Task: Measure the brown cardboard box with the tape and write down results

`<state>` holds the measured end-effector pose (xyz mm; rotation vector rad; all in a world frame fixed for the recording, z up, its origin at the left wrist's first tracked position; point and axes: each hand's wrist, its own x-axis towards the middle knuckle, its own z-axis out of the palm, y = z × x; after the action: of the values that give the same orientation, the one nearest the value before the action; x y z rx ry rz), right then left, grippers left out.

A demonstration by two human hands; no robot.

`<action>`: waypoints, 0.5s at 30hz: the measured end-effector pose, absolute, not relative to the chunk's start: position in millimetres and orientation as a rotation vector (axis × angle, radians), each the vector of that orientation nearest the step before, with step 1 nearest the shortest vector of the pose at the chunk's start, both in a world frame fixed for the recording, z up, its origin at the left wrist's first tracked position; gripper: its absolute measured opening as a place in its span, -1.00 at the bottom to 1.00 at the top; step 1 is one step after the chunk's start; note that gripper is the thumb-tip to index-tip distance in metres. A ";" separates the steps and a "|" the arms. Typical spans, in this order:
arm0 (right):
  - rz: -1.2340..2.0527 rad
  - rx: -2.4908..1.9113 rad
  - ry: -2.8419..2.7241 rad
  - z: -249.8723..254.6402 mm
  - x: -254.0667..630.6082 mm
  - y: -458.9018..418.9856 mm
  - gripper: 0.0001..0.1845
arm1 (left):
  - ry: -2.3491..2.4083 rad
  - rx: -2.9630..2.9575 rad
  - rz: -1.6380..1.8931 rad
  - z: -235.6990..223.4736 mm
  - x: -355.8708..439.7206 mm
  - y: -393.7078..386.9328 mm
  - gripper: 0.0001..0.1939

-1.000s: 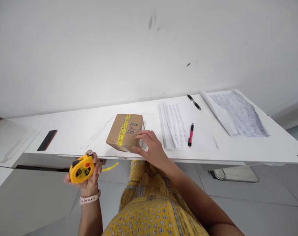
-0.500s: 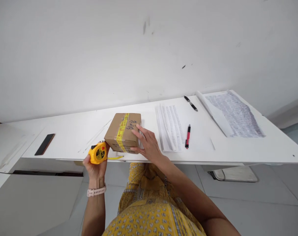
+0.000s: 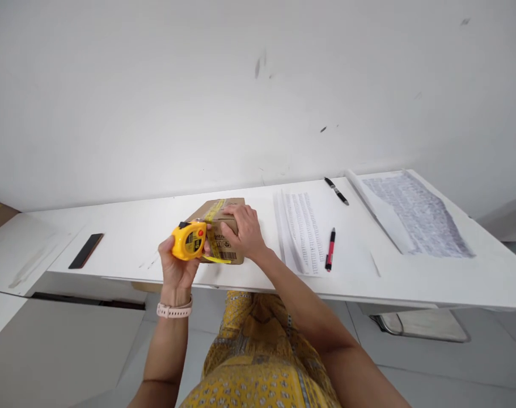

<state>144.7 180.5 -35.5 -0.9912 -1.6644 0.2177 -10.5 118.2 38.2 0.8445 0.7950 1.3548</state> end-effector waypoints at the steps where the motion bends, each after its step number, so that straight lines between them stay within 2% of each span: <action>1: 0.205 -0.978 -1.678 -36.4 145.4 178.9 -0.73 | 0.800 0.825 1.342 39.8 -6.9 120.2 -0.55; 6: 0.165 -0.922 -1.718 -33.6 145.4 171.1 -0.73 | 0.858 0.756 1.298 46.0 -3.8 123.2 -0.60; 11: 0.134 -0.876 -1.827 -30.1 146.4 168.5 -0.55 | 0.948 0.725 1.248 52.6 -5.0 118.7 -0.62; 15: 0.139 -0.870 -1.883 -29.2 150.9 171.4 -0.53 | 1.025 0.733 1.196 60.1 -3.5 122.0 -0.65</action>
<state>150.9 171.4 -29.2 -0.8703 -1.8827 0.1393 -3.5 122.0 60.1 0.7332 1.0248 1.1958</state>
